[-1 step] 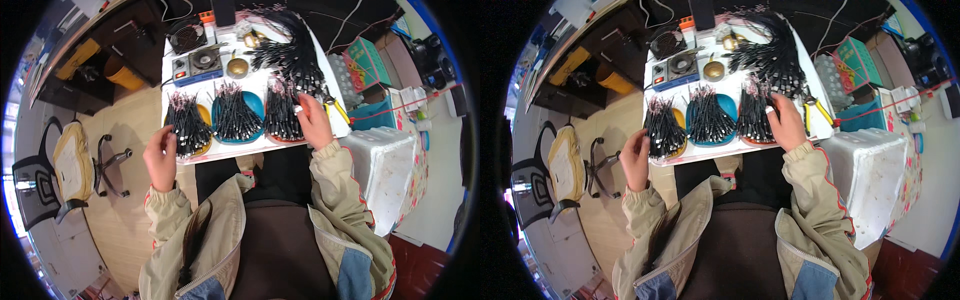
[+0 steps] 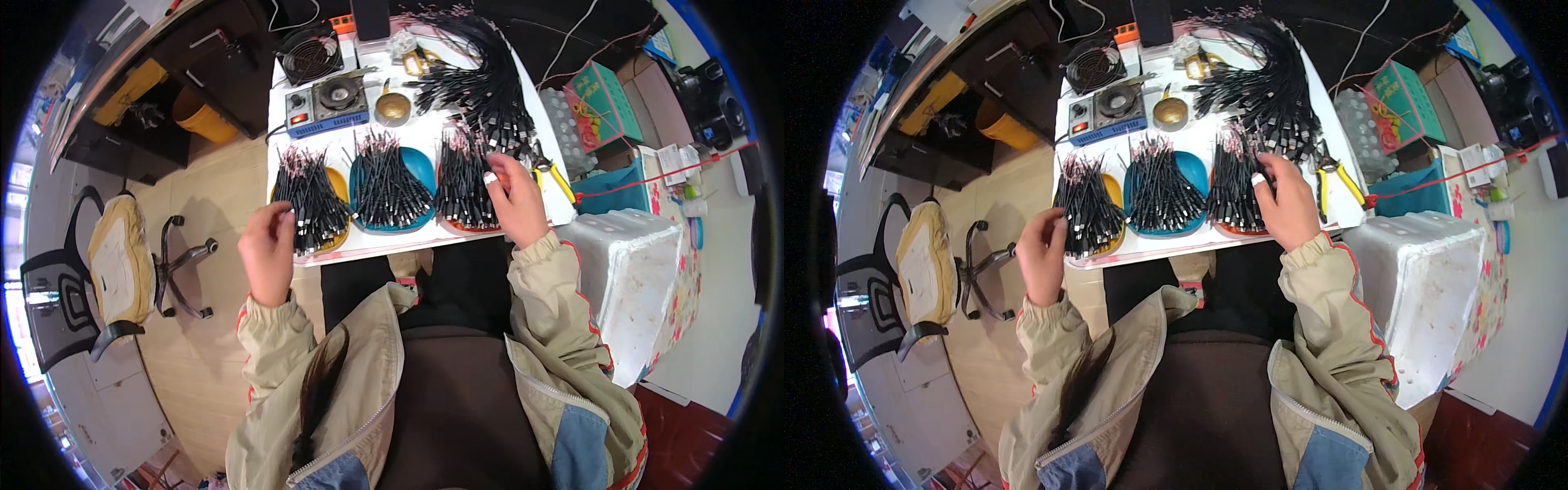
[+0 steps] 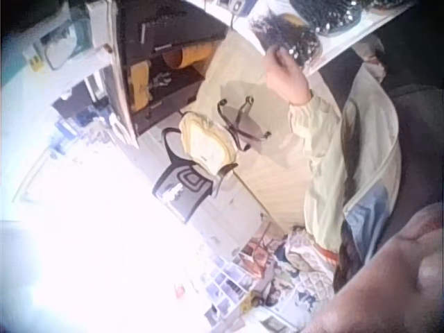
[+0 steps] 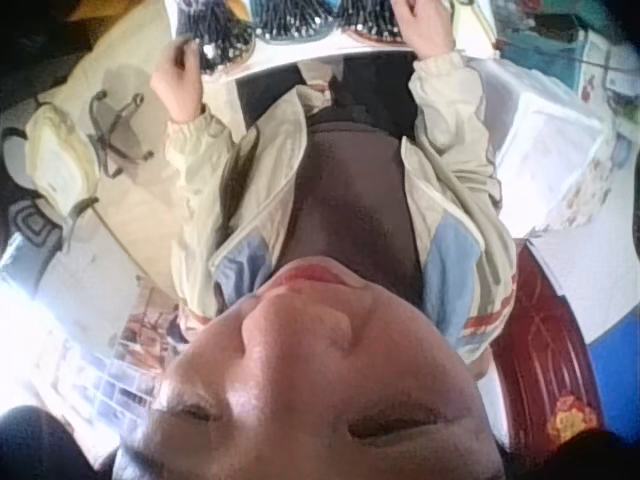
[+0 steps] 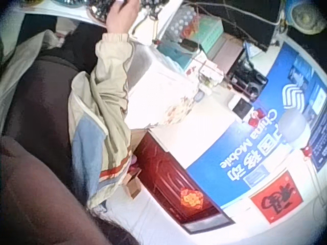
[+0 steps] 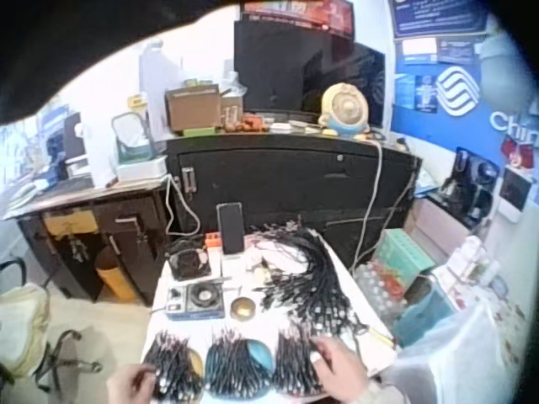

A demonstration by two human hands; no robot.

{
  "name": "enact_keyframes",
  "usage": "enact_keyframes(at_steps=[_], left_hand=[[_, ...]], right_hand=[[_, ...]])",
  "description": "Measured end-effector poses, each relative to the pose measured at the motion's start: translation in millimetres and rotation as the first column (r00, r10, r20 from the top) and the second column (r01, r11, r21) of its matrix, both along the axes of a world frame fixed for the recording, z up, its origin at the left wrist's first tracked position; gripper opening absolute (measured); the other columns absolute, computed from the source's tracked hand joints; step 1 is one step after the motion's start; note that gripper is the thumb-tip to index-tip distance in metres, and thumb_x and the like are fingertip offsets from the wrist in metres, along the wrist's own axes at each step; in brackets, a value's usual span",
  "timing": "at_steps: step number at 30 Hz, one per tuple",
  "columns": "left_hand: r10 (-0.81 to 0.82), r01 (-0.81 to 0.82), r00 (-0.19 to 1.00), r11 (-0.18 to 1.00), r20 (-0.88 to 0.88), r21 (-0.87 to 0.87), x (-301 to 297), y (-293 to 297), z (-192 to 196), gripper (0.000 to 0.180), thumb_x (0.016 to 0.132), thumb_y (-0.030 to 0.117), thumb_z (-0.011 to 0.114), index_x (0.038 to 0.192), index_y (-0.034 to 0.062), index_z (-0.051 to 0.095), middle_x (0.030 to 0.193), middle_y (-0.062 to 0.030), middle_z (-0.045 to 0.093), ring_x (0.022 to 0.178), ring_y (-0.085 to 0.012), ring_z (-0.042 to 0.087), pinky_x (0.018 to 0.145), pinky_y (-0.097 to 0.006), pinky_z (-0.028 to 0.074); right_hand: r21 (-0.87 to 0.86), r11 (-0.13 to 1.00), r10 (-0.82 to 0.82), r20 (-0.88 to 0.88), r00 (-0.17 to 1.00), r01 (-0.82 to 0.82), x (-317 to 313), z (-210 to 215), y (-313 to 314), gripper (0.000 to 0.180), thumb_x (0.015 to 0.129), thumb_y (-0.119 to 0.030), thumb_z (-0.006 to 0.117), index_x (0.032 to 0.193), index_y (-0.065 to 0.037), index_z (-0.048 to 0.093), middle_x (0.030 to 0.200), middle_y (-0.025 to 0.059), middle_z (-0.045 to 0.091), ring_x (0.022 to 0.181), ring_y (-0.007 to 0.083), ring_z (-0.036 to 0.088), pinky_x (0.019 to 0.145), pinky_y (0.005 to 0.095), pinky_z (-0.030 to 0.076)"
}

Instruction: The person repeatedly picks black wires from trays, strips the ends with pliers, and attaches white connectors. They place finished wires into a white box and continue the cycle with new wires.

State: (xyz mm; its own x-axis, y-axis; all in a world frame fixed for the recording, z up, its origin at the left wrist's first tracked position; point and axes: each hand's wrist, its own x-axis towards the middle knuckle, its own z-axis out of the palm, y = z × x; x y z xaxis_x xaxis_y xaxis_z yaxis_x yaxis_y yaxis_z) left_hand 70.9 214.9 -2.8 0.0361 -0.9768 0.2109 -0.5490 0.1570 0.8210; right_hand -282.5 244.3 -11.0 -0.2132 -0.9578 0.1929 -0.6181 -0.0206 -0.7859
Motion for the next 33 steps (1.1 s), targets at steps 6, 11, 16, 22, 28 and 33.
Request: enact_keyframes(at_steps=[6, 11, 16, 22, 28, 33], left_hand=[[-0.029, 0.12, 0.908, 0.974, 0.417, -0.192, -35, -47, -11, 0.012, 0.081, 0.008, 0.065, 0.084, -0.0018, 0.059, 0.08, -0.0178, 0.057, 0.075, -0.0373, 0.057, 0.065, -0.043, 0.045], [-0.025, 0.089, 0.879, 0.99, 0.476, -0.112, -41, -65, -21, 0.014, 0.082, 0.01, 0.065, 0.079, -0.002, 0.058, 0.08, -0.0187, 0.057, 0.076, -0.039, 0.057, 0.067, -0.045, 0.046], [-0.002, 0.042, 0.98, 0.979, 0.198, -0.202, -38, -56, -7, 0.009, 0.082, 0.007, 0.065, 0.083, -0.0012, 0.061, 0.077, -0.0155, 0.057, 0.07, -0.032, 0.056, 0.063, -0.039, 0.045], [-0.045, 0.001, 0.995, 0.903, -0.091, -0.43, -42, -42, 27, 0.007, 0.085, 0.005, 0.066, 0.087, -0.0006, 0.062, 0.088, -0.0099, 0.058, 0.069, -0.0173, 0.055, 0.063, -0.029, 0.047], [-0.228, 0.3, 0.633, 0.953, -0.739, -0.037, -45, -10, 38, 0.007, 0.098, 0.006, 0.043, 0.102, -0.0007, 0.045, 0.088, -0.0122, 0.06, 0.059, -0.0075, 0.049, 0.052, -0.02, 0.039], [-0.091, 0.398, 0.477, 0.909, -0.874, 0.123, -52, 11, 27, 0.012, 0.101, 0.014, 0.04, 0.101, 0.0026, 0.046, 0.072, -0.012, 0.059, 0.044, -0.0048, 0.035, 0.042, -0.018, 0.028]], right_hand=[[0.102, 0.97, 0.22, 0.022, 0.975, -0.221, 50, 16, -19, 0.019, 0.082, -0.009, 0.056, 0.096, 0.001, 0.061, 0.083, 0.015, 0.064, 0.074, 0.0296, 0.064, 0.068, 0.0369, 0.05], [0.156, 0.964, 0.24, -0.156, 0.958, -0.216, 72, 5, -51, 0.016, 0.081, -0.014, 0.058, 0.086, 0.001, 0.062, 0.083, 0.0186, 0.065, 0.078, 0.0359, 0.063, 0.072, 0.0432, 0.05], [0.205, 0.97, 0.187, -0.273, 0.944, -0.133, 88, 0, -73, 0.021, 0.083, -0.02, 0.062, 0.082, 0.001, 0.063, 0.074, 0.0173, 0.066, 0.071, 0.0332, 0.065, 0.068, 0.0401, 0.051], [0.287, 0.957, 0.142, -0.302, 0.943, -0.052, 105, -9, -82, 0.026, 0.08, -0.024, 0.064, 0.082, 0.002, 0.064, 0.08, 0.0219, 0.066, 0.079, 0.0371, 0.065, 0.073, 0.0439, 0.053], [0.215, 0.976, 0.061, -0.062, 0.996, -0.046, 102, -22, -87, 0.022, 0.077, -0.022, 0.066, 0.075, 0.0, 0.067, 0.075, 0.0179, 0.067, 0.076, 0.0336, 0.066, 0.069, 0.04, 0.053], [0.194, 0.981, 0.0, 0.032, 0.999, -0.006, 96, -28, -84, 0.023, 0.074, -0.024, 0.07, 0.073, -0.001, 0.068, 0.072, 0.0177, 0.067, 0.071, 0.032, 0.066, 0.07, 0.0383, 0.052]])
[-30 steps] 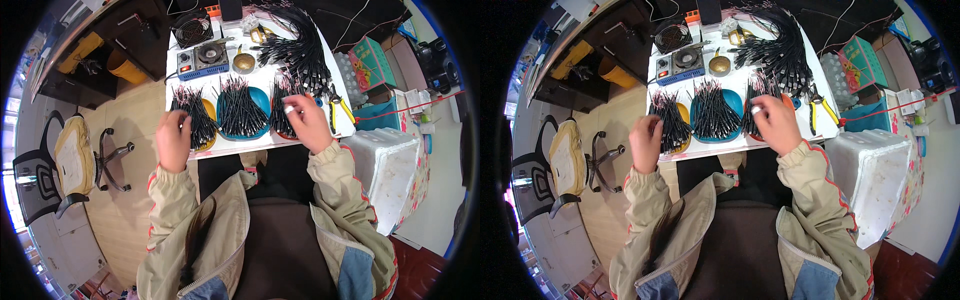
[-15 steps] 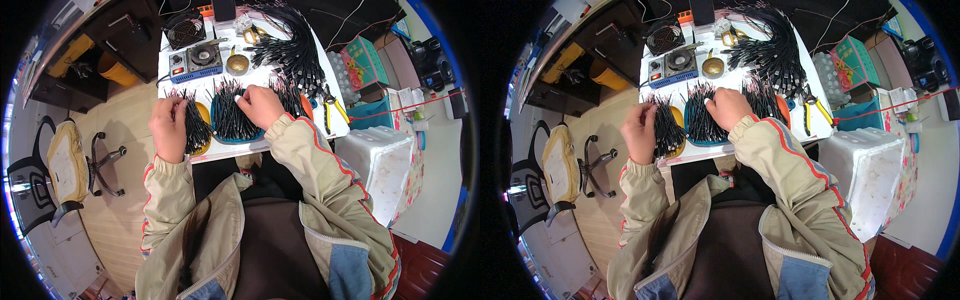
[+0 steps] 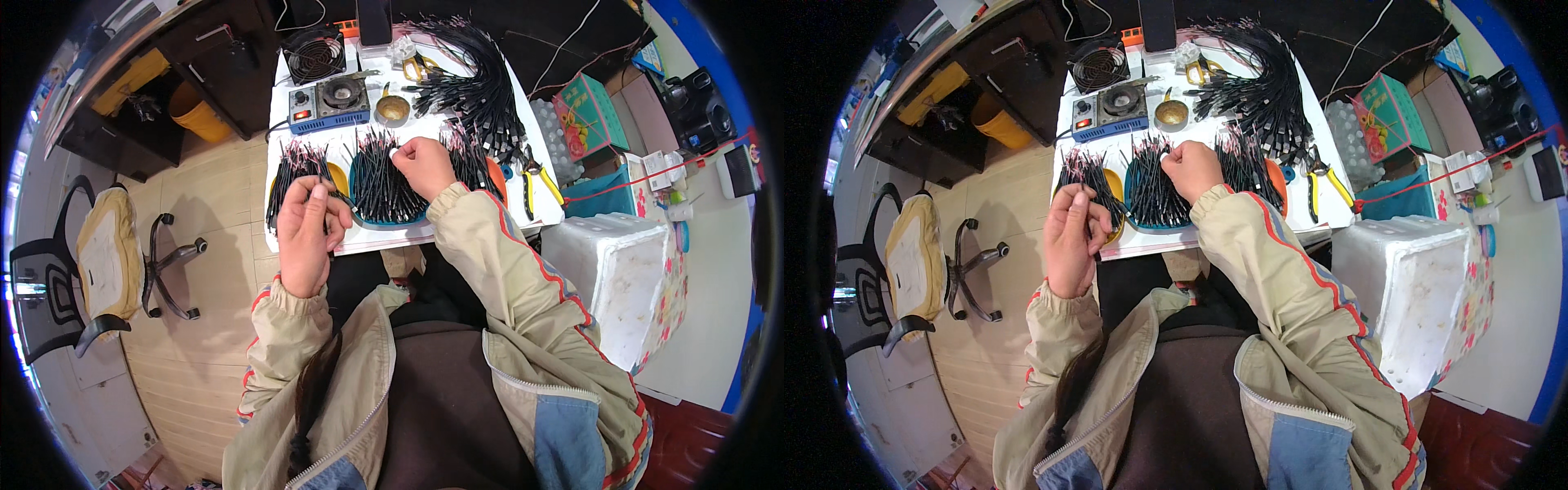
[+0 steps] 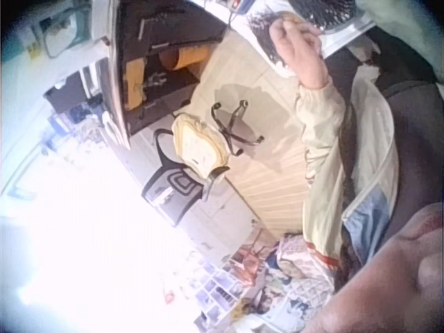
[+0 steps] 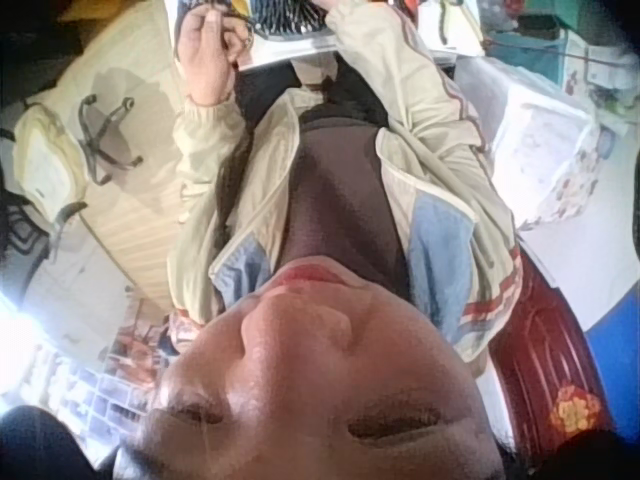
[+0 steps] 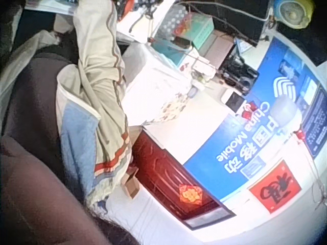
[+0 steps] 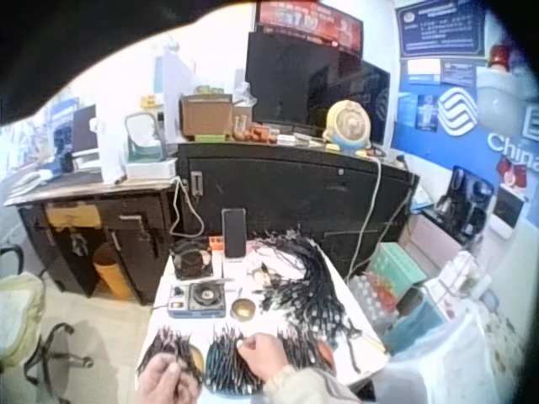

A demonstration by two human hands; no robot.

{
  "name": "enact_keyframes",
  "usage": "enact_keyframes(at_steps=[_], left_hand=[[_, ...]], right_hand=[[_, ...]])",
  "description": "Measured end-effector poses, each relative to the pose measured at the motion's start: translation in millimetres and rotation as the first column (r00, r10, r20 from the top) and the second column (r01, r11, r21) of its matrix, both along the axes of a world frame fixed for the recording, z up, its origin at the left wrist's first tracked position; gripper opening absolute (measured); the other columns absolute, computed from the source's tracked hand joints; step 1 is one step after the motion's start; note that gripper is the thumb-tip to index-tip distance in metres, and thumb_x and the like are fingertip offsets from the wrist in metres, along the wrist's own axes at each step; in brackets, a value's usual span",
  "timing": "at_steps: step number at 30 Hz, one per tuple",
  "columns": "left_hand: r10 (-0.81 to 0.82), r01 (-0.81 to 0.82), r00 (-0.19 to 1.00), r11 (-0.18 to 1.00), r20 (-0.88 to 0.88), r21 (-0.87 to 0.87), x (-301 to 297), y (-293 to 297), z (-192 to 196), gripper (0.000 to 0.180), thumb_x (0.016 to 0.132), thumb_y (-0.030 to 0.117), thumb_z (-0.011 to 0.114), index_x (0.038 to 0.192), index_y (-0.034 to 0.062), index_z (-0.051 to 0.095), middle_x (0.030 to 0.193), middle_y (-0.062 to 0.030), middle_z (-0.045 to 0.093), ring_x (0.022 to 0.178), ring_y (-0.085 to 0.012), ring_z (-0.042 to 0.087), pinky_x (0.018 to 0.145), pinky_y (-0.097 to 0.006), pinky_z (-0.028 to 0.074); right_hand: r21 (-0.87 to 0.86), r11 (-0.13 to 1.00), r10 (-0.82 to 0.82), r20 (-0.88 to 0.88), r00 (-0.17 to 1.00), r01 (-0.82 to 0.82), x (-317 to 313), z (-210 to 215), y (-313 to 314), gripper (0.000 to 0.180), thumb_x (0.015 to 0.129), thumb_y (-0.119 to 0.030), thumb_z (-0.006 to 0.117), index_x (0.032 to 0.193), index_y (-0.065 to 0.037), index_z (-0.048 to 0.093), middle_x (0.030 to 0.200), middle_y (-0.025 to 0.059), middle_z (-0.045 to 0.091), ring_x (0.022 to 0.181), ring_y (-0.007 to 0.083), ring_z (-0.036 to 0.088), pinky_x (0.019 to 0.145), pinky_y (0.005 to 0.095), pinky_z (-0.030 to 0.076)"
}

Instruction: The person repeatedly picks black wires from trays, strips the ends with pliers, and attaches white connectors. They place finished wires into a white box and continue the cycle with new wires.

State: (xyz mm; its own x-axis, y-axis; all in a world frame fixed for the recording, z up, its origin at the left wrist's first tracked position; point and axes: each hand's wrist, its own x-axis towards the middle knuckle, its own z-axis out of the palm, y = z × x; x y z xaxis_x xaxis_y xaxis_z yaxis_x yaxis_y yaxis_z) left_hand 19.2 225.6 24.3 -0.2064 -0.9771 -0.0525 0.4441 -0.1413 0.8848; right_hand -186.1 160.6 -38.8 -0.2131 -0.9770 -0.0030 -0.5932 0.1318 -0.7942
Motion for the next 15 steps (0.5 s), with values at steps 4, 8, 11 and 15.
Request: enact_keyframes(at_steps=[4, 8, 11, 15], left_hand=[[0.007, -0.007, 1.0, 1.0, -0.006, -0.019, -6, 10, -5, 0.013, 0.101, 0.014, 0.043, 0.1, 0.0027, 0.047, 0.073, -0.0126, 0.06, 0.044, -0.005, 0.036, 0.042, -0.018, 0.028], [0.035, -0.036, 0.999, 0.999, -0.017, -0.041, -8, 19, -7, 0.015, 0.101, 0.014, 0.043, 0.099, 0.0006, 0.051, 0.077, -0.0115, 0.059, 0.047, -0.0055, 0.037, 0.043, -0.017, 0.028], [0.039, -0.04, 0.999, 0.999, -0.009, -0.032, -6, 21, -10, 0.015, 0.101, 0.014, 0.043, 0.099, 0.0004, 0.051, 0.077, -0.0108, 0.059, 0.047, -0.0053, 0.037, 0.043, -0.017, 0.028], [0.036, -0.036, 0.999, 0.999, -0.035, -0.008, -10, 23, -18, 0.016, 0.1, 0.014, 0.045, 0.098, -0.0007, 0.049, 0.074, -0.0113, 0.06, 0.045, -0.0051, 0.038, 0.042, -0.019, 0.029]], right_hand=[[-0.015, 1.0, 0.007, -0.155, 0.988, -0.01, 6, -1, -3, 0.025, 0.074, -0.025, 0.07, 0.073, -0.001, 0.069, 0.072, 0.018, 0.067, 0.072, 0.0325, 0.066, 0.07, 0.0385, 0.052], [0.026, 0.999, 0.024, -0.051, 0.998, -0.023, 2, 3, -6, 0.028, 0.076, -0.028, 0.07, 0.071, -0.001, 0.068, 0.072, 0.0186, 0.067, 0.071, 0.0336, 0.066, 0.068, 0.04, 0.052], [-0.054, 0.994, -0.097, -0.078, 0.992, 0.093, -11, 8, -3, 0.029, 0.075, -0.03, 0.071, 0.073, -0.002, 0.07, 0.073, 0.0192, 0.067, 0.071, 0.0335, 0.066, 0.068, 0.04, 0.052], [0.142, 0.988, 0.096, -0.214, 0.972, -0.066, -17, 4, 5, 0.033, 0.074, -0.033, 0.072, 0.068, -0.001, 0.068, 0.07, 0.0189, 0.066, 0.07, 0.0343, 0.066, 0.069, 0.0408, 0.052]])
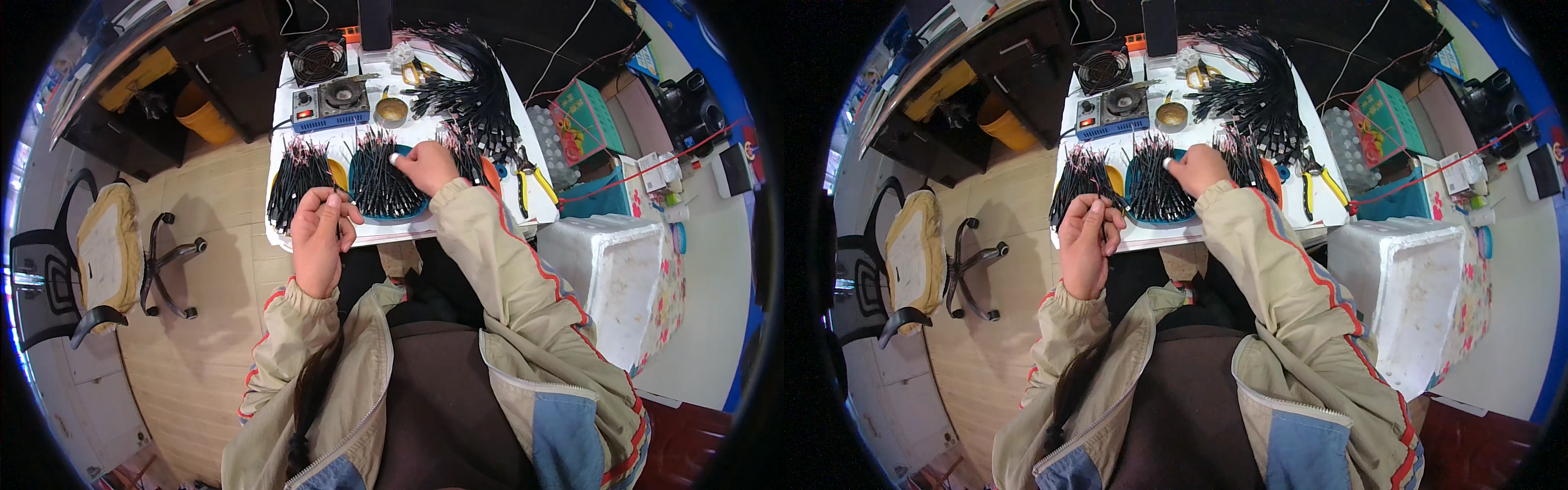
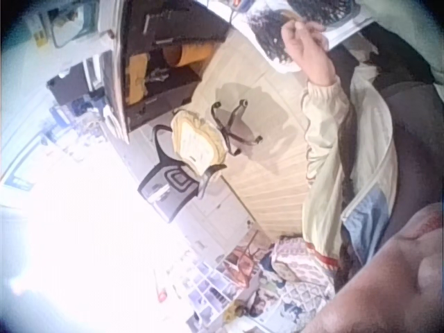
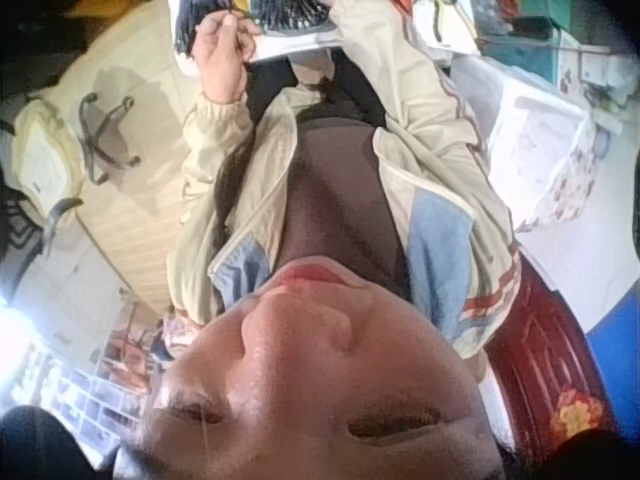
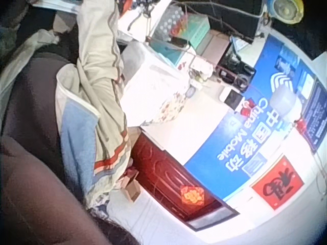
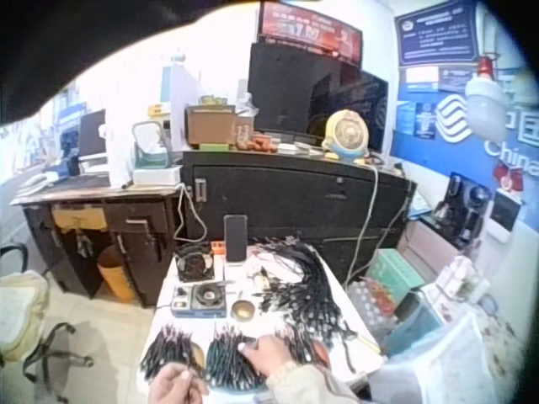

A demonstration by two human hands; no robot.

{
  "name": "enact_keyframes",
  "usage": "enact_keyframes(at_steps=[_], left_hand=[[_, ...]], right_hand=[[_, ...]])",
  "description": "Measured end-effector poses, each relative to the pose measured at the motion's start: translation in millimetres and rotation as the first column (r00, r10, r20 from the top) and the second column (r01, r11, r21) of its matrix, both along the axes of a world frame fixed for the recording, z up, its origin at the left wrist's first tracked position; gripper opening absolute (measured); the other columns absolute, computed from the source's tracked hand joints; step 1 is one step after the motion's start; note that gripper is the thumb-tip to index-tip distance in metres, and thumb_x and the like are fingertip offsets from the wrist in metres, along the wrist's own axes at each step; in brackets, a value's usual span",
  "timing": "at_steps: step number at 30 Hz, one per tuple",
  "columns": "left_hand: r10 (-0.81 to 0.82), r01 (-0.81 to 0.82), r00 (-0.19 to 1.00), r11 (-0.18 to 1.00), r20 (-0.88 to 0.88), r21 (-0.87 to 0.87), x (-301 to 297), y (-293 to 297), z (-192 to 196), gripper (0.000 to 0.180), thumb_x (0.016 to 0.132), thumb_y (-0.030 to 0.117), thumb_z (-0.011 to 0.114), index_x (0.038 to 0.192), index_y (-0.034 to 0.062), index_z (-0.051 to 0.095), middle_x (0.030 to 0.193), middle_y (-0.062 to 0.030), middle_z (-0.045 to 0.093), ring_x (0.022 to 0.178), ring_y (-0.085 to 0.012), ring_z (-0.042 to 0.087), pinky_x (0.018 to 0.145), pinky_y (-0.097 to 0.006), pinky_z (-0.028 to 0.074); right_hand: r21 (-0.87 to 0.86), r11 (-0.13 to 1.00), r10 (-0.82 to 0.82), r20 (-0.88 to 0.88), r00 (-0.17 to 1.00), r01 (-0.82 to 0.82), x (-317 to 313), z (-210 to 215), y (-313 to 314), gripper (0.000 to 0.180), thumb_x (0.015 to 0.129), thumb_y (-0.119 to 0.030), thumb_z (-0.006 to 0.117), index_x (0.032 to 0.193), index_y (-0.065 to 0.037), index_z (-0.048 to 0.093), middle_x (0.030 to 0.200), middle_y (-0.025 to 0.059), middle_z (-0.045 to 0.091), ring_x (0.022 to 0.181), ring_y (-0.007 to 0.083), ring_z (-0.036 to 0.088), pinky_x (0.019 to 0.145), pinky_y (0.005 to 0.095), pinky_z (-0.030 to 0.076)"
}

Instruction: The person repeatedly picks black wires from trays, strips the ends with pliers, and attaches white connectors. They place finished wires into a white box and continue the cycle with new wires.

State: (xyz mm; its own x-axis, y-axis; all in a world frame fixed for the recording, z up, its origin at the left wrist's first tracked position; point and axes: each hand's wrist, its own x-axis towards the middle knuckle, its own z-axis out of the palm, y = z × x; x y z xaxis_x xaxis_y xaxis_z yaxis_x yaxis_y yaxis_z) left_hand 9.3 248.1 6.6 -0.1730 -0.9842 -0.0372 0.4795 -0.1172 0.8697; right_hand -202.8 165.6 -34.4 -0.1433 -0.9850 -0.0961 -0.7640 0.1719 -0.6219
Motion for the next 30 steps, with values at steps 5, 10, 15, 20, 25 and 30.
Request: enact_keyframes(at_steps=[5, 10, 15, 20, 25, 30], left_hand=[[0.011, -0.012, 1.0, 1.0, 0.028, 0.025, -4, 3, -6, 0.016, 0.099, 0.015, 0.048, 0.097, -0.0009, 0.051, 0.074, -0.0098, 0.059, 0.045, -0.0046, 0.039, 0.042, -0.019, 0.029], [0.035, -0.035, 0.999, 0.999, 0.038, 0.013, -1, 2, -8, 0.017, 0.099, 0.014, 0.048, 0.098, -0.0021, 0.052, 0.074, -0.009, 0.059, 0.045, -0.0044, 0.039, 0.041, -0.019, 0.028], [0.062, -0.062, 0.998, 0.998, 0.006, 0.009, 5, 2, -10, 0.018, 0.099, 0.013, 0.048, 0.098, -0.0036, 0.053, 0.073, -0.009, 0.058, 0.044, -0.0045, 0.037, 0.041, -0.019, 0.028], [0.057, -0.058, 0.998, 0.997, 0.009, 0.044, 11, 1, -12, 0.017, 0.099, 0.012, 0.048, 0.099, -0.0039, 0.053, 0.073, -0.0092, 0.058, 0.043, -0.004, 0.035, 0.04, -0.019, 0.027], [0.056, -0.055, 0.998, 0.996, -0.008, 0.071, 18, -3, -13, 0.017, 0.099, 0.013, 0.047, 0.101, -0.0023, 0.055, 0.071, -0.0088, 0.058, 0.042, -0.0037, 0.033, 0.04, -0.018, 0.025], [0.061, -0.061, 0.998, 0.997, 0.001, 0.056, 21, -6, -13, 0.019, 0.098, 0.014, 0.05, 0.104, -0.004, 0.053, 0.069, -0.0098, 0.057, 0.042, -0.0031, 0.033, 0.042, -0.018, 0.025]], right_hand=[[-0.1, 0.994, -0.033, 0.042, 0.999, 0.038, 5, -10, -2, 0.03, 0.075, -0.029, 0.072, 0.072, 0.001, 0.069, 0.063, 0.0163, 0.064, 0.061, 0.0271, 0.064, 0.063, 0.037, 0.05], [-0.118, 0.99, -0.069, 0.057, 0.996, 0.076, 3, -9, -4, 0.026, 0.075, -0.026, 0.07, 0.074, 0.0, 0.069, 0.07, 0.0164, 0.066, 0.067, 0.0285, 0.065, 0.067, 0.0374, 0.051], [-0.277, 0.96, 0.065, 0.109, 0.992, -0.033, 7, 8, -22, 0.02, 0.073, -0.022, 0.066, 0.074, -0.002, 0.068, 0.075, 0.0175, 0.067, 0.073, 0.0323, 0.066, 0.071, 0.0387, 0.052], [-0.276, 0.943, 0.183, -0.029, 0.983, -0.183, 23, 20, -90, 0.02, 0.071, -0.024, 0.067, 0.079, -0.006, 0.072, 0.077, 0.014, 0.069, 0.074, 0.0314, 0.067, 0.074, 0.0378, 0.053], [0.02, 0.96, 0.275, -0.219, 0.936, -0.278, 45, 6, -120, 0.027, 0.07, -0.028, 0.075, 0.08, -0.004, 0.073, 0.076, 0.014, 0.069, 0.072, 0.0254, 0.067, 0.071, 0.0346, 0.052], [-0.093, 0.941, 0.33, 0.061, 0.942, -0.324, 44, 23, -103, 0.016, 0.078, -0.015, 0.072, 0.086, -0.002, 0.07, 0.069, 0.0054, 0.065, 0.063, 0.0118, 0.058, 0.062, 0.0271, 0.048]])
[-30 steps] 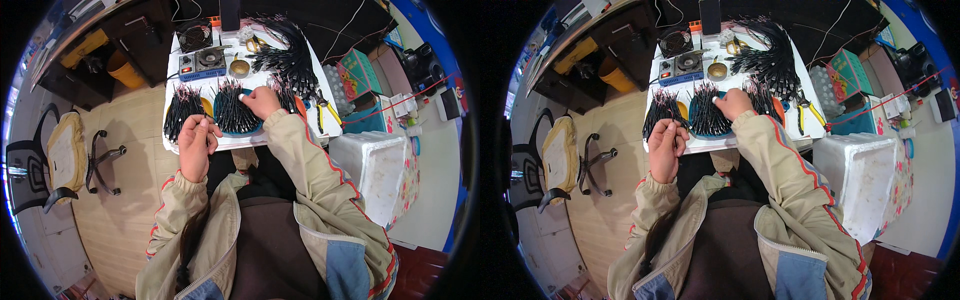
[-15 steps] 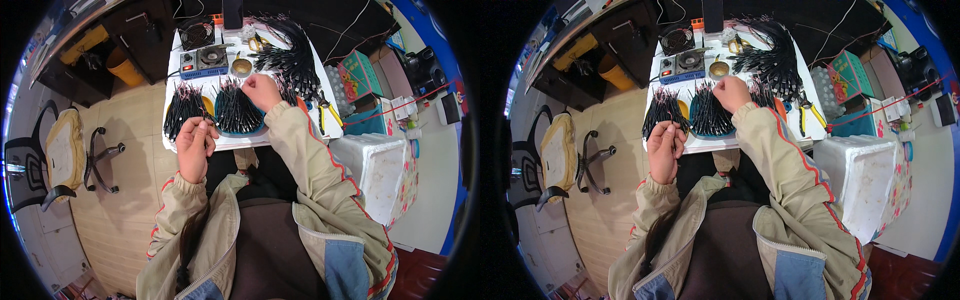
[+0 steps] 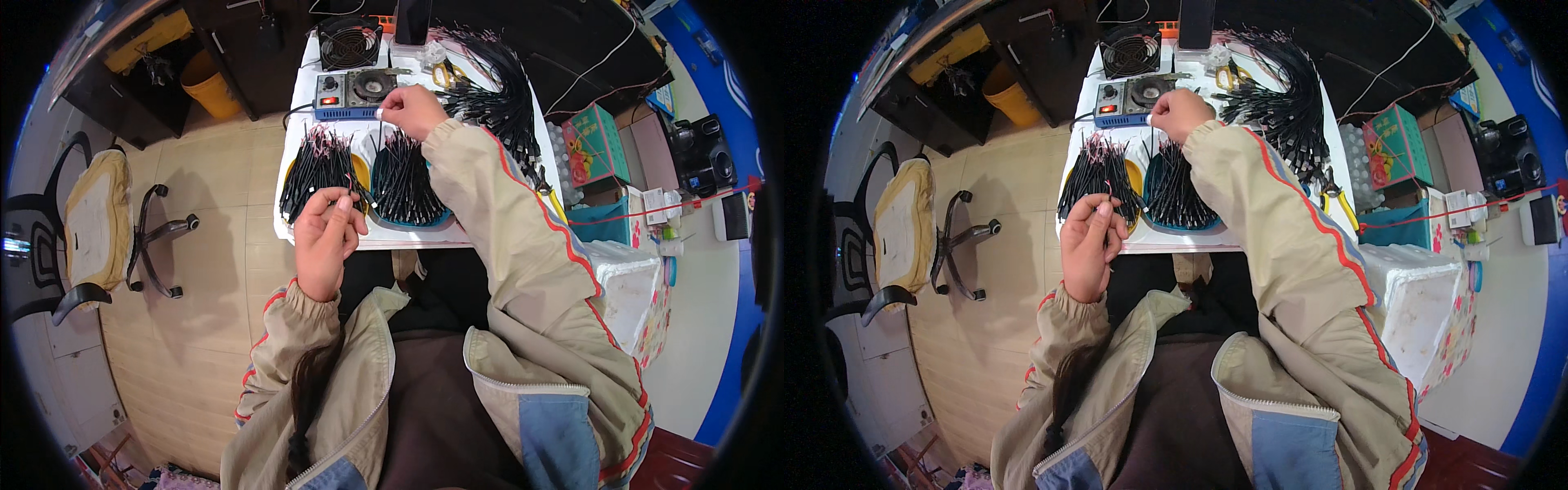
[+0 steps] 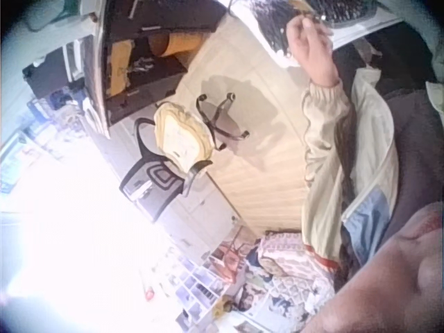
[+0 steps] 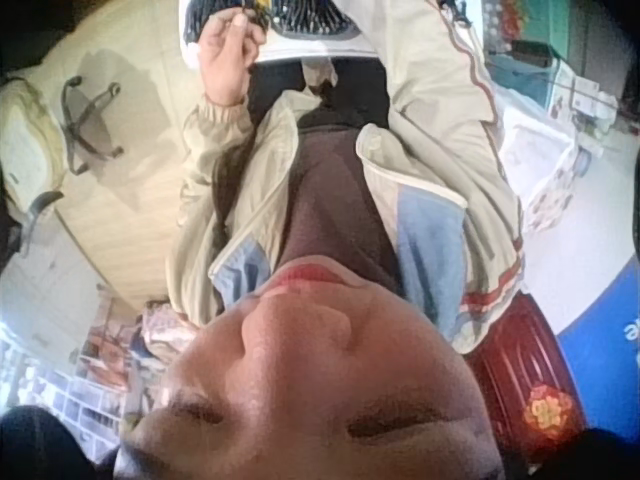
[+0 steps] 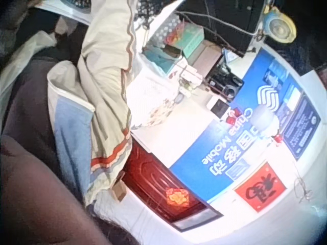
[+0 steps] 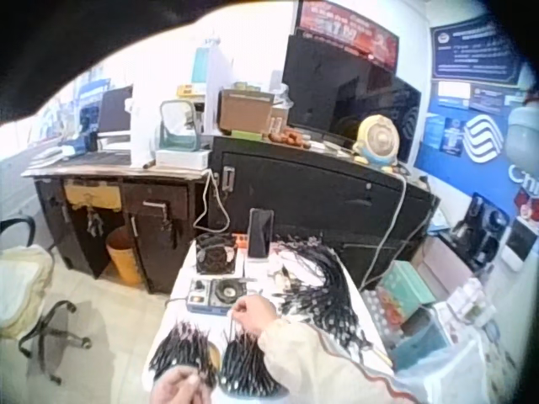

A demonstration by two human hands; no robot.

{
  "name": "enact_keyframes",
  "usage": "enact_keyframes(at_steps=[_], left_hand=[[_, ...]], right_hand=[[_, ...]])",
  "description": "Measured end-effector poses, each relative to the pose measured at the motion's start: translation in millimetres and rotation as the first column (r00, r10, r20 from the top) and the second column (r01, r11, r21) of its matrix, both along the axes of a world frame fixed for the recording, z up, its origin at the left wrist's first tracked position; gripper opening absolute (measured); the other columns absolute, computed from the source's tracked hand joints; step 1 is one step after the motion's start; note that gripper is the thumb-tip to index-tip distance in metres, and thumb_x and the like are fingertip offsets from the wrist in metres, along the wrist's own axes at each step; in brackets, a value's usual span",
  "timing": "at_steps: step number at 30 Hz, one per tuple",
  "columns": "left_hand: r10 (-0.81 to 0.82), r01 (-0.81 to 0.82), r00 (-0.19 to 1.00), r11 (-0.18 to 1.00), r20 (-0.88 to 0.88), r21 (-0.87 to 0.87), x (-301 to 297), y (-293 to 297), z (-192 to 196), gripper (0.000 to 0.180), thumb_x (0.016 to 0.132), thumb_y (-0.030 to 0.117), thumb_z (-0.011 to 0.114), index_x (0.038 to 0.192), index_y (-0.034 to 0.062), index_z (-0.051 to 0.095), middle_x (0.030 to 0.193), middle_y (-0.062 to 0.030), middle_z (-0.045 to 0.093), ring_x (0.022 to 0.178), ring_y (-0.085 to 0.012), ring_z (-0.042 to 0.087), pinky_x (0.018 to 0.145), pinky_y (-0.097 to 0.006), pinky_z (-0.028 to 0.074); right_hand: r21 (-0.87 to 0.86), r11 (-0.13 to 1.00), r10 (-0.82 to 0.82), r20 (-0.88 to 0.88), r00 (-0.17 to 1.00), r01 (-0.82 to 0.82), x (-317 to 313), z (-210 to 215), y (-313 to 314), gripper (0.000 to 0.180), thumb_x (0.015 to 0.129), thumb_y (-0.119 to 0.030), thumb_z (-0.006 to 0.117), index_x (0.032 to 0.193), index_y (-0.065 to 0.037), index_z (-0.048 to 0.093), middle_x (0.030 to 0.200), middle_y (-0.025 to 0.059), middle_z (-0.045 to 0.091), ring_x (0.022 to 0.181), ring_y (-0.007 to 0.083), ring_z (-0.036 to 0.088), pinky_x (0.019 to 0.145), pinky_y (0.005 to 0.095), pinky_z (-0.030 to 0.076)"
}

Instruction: The person repeatedly picks black wires from trays, strips the ends with pliers, and attaches white connectors. They place finished wires into a white box and continue the cycle with new wires.

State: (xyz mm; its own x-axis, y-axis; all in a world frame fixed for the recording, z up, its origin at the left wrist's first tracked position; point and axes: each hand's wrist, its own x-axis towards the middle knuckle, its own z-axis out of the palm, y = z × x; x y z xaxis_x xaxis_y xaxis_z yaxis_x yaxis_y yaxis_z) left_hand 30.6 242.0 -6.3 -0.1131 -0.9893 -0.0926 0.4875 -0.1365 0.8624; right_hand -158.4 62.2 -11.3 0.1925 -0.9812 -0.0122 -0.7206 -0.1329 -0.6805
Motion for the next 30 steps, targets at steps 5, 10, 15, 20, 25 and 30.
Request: enact_keyframes(at_steps=[5, 10, 15, 20, 25, 30], left_hand=[[0.008, -0.008, 0.999, 1.0, -0.035, -0.014, -4, 3, 1, 0.019, 0.098, 0.015, 0.051, 0.103, -0.0033, 0.053, 0.071, -0.0087, 0.058, 0.046, -0.0037, 0.037, 0.043, -0.018, 0.027], [0.067, -0.071, 0.997, 0.993, -0.037, -0.097, -6, 9, 10, 0.015, 0.097, 0.012, 0.052, 0.101, -0.0023, 0.056, 0.084, -0.0081, 0.062, 0.059, -0.0065, 0.05, 0.052, -0.018, 0.039], [0.1, -0.102, 0.995, 0.968, -0.021, -0.23, -20, 17, 28, 0.015, 0.095, 0.006, 0.054, 0.104, -0.0044, 0.059, 0.108, -0.0103, 0.062, 0.099, -0.0131, 0.058, 0.088, -0.026, 0.049], [-0.121, 0.11, 0.99, 0.984, -0.074, -0.14, -48, 40, 42, 0.015, 0.098, 0.01, 0.05, 0.1, -0.0036, 0.055, 0.09, -0.0103, 0.065, 0.075, -0.0136, 0.064, 0.072, -0.026, 0.052], [-0.193, 0.183, 0.98, 0.97, -0.046, -0.161, -58, 53, 47, 0.014, 0.098, 0.011, 0.05, 0.099, -0.0017, 0.055, 0.08, -0.0094, 0.063, 0.057, -0.0056, 0.045, 0.052, -0.019, 0.035], [-0.158, 0.144, 0.985, 0.975, -0.075, -0.168, -67, 60, 46, 0.013, 0.097, 0.011, 0.051, 0.1, -0.0007, 0.054, 0.074, -0.0065, 0.06, 0.055, -0.0033, 0.037, 0.05, -0.017, 0.029]], right_hand=[[-0.419, 0.905, 0.16, 0.188, 0.969, -0.069, 0, 48, 43, 0.01, 0.082, -0.007, 0.068, 0.09, -0.001, 0.068, 0.076, 0.0038, 0.06, 0.064, 0.0108, 0.055, 0.059, 0.0251, 0.045], [-0.694, 0.712, 0.213, 0.066, 0.975, -0.108, -7, 96, 102, 0.013, 0.076, 0.003, 0.068, 0.088, -0.002, 0.068, 0.079, 0.0067, 0.059, 0.065, 0.0145, 0.056, 0.059, 0.0258, 0.046], [-0.477, 0.869, 0.287, 0.276, 0.917, -0.128, -13, 109, 173, 0.011, 0.076, 0.001, 0.069, 0.086, -0.003, 0.068, 0.077, 0.0062, 0.058, 0.065, 0.0157, 0.057, 0.057, 0.0261, 0.044], [-0.371, 0.929, 0.188, 0.477, 0.859, 0.003, -12, 87, 209, 0.009, 0.079, 0.001, 0.068, 0.088, 0.0, 0.068, 0.079, 0.0055, 0.059, 0.064, 0.0112, 0.057, 0.057, 0.0242, 0.045], [-0.263, 0.963, 0.111, 0.602, 0.791, 0.066, -32, 78, 223, 0.008, 0.084, -0.004, 0.067, 0.09, 0.0, 0.069, 0.082, 0.0045, 0.062, 0.073, 0.0092, 0.059, 0.065, 0.0244, 0.048], [-0.025, 0.998, -0.008, 0.81, 0.586, 0.049, -48, 77, 232, 0.012, 0.088, -0.008, 0.066, 0.094, 0.002, 0.067, 0.09, 0.0035, 0.066, 0.081, 0.0077, 0.06, 0.072, 0.0223, 0.048]])
